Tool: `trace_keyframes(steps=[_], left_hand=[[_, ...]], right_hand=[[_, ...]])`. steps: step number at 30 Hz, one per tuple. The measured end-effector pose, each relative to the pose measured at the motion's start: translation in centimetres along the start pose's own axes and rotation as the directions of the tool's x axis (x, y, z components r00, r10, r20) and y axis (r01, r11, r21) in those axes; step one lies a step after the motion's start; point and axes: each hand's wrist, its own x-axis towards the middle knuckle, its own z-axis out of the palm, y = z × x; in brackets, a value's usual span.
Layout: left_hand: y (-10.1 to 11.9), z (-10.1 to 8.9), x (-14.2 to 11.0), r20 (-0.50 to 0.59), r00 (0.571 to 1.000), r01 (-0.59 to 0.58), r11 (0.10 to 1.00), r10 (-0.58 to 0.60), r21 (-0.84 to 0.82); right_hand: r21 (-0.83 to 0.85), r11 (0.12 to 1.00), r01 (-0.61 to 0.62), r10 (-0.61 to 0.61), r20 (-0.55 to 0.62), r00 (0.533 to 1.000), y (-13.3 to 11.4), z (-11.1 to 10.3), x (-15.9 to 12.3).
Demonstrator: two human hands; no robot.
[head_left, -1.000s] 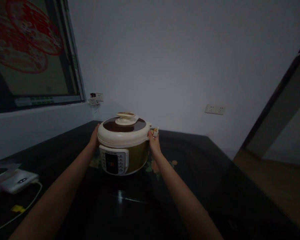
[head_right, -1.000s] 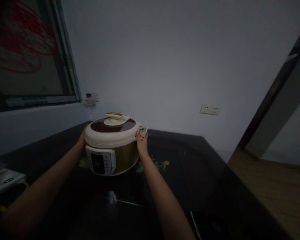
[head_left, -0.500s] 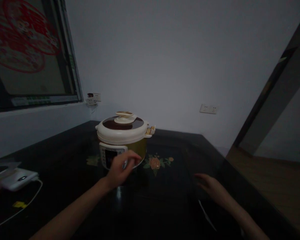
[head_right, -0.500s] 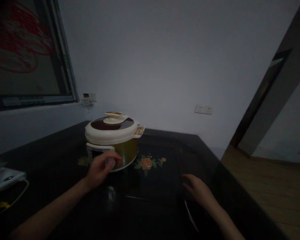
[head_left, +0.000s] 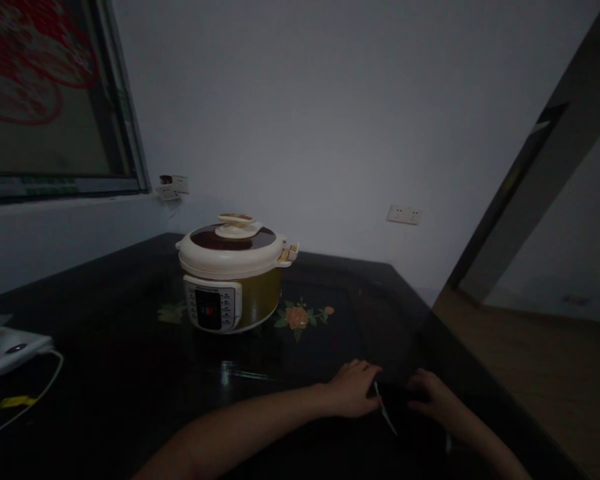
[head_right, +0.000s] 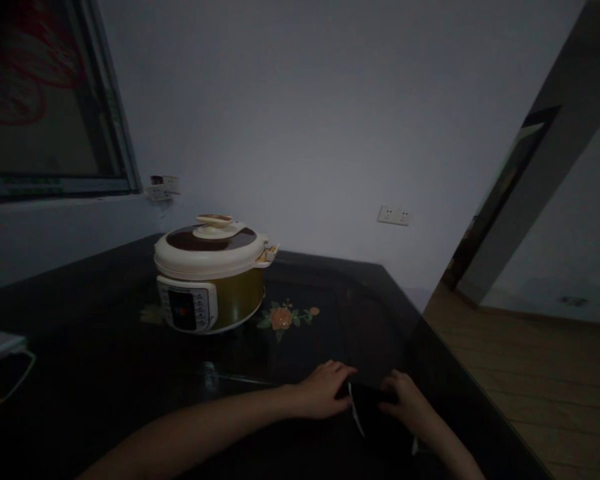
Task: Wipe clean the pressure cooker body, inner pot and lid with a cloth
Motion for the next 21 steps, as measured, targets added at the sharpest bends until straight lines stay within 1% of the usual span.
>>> trace_keyframes(steps=[3,5,6,7,8,10,11,12,14,15,17,18,19,20,21], left_hand=[[-0.5,-0.1,0.1,0.007,0.998,0.062,0.994,-0.062,-0.094],[-1.0,-1.0,-0.9,-0.022,0.992,0.119,0.971,-0.127,-0.209],[-1.2,-1.6,-1.7,-0.029,0.984,0.159,0.943,-0.175,-0.292],[-1.6,-2.3,-2.7,-0.027,0.974,0.196,0.899,-0.224,-0.391],[-1.9,-3.1,-3.9,-0.016,0.962,0.229,0.837,-0.272,-0.497],[-2.7,-4.9,-6.7,-0.004,0.946,0.235,0.693,-0.325,-0.682],[-3.3,-5.9,-8.3,-0.027,0.935,0.224,0.647,-0.354,-0.728],[-3.9,-6.9,-9.9,-0.046,0.923,0.223,0.628,-0.382,-0.746],[-5.3,-9.1,-13.5,-0.111,0.888,0.224,0.63,-0.447,-0.743],[-6.1,-10.3,-15.4,-0.142,0.865,0.232,0.635,-0.481,-0.737],[-7.8,-12.5,-19.0,-0.188,0.809,0.299,0.665,-0.557,-0.684],[-8.6,-13.6,-20.8,-0.243,0.777,0.341,0.713,-0.58,-0.612],[-9.3,-14.5,-22.5,-0.316,0.745,0.392,0.769,-0.587,-0.505],[-9.9,-15.3,-24.0,-0.389,0.722,0.43,0.812,-0.572,-0.394],[-10.3,-15.8,-25.3,-0.432,0.703,0.48,0.825,-0.565,-0.297]], right_hand=[[0.207,0.976,0.071,-0.08,0.033,0.996,-2.4,0.0,-0.5],[0.352,0.932,0.085,-0.111,0.055,0.992,-4.6,0.2,-0.9],[0.41,0.909,0.08,-0.12,0.072,0.99,-5.7,0.4,-1.0],[0.461,0.884,0.076,-0.131,0.088,0.987,-6.9,0.7,-1.1],[0.509,0.857,0.077,-0.152,0.107,0.983,-8.0,1.0,-1.0],[0.597,0.798,0.079,-0.211,0.154,0.965,-10.0,1.9,-0.4],[0.636,0.768,0.076,-0.241,0.177,0.954,-10.8,2.6,0.0],[0.67,0.739,0.071,-0.264,0.192,0.945,-11.4,3.2,0.4],[0.712,0.7,0.049,-0.282,0.212,0.936,-12.4,4.6,1.3],[0.718,0.695,0.04,-0.277,0.216,0.936,-12.8,5.3,1.7],[0.709,0.704,0.042,-0.266,0.208,0.941,-13.3,6.4,2.3],[0.699,0.714,0.05,-0.26,0.198,0.945,-13.3,6.8,2.6],[0.691,0.721,0.057,-0.254,0.187,0.949,-13.3,7.1,2.7],[0.687,0.724,0.061,-0.246,0.175,0.953,-13.2,7.4,2.8],[0.686,0.725,0.058,-0.235,0.167,0.958,-13.0,7.6,2.9]])
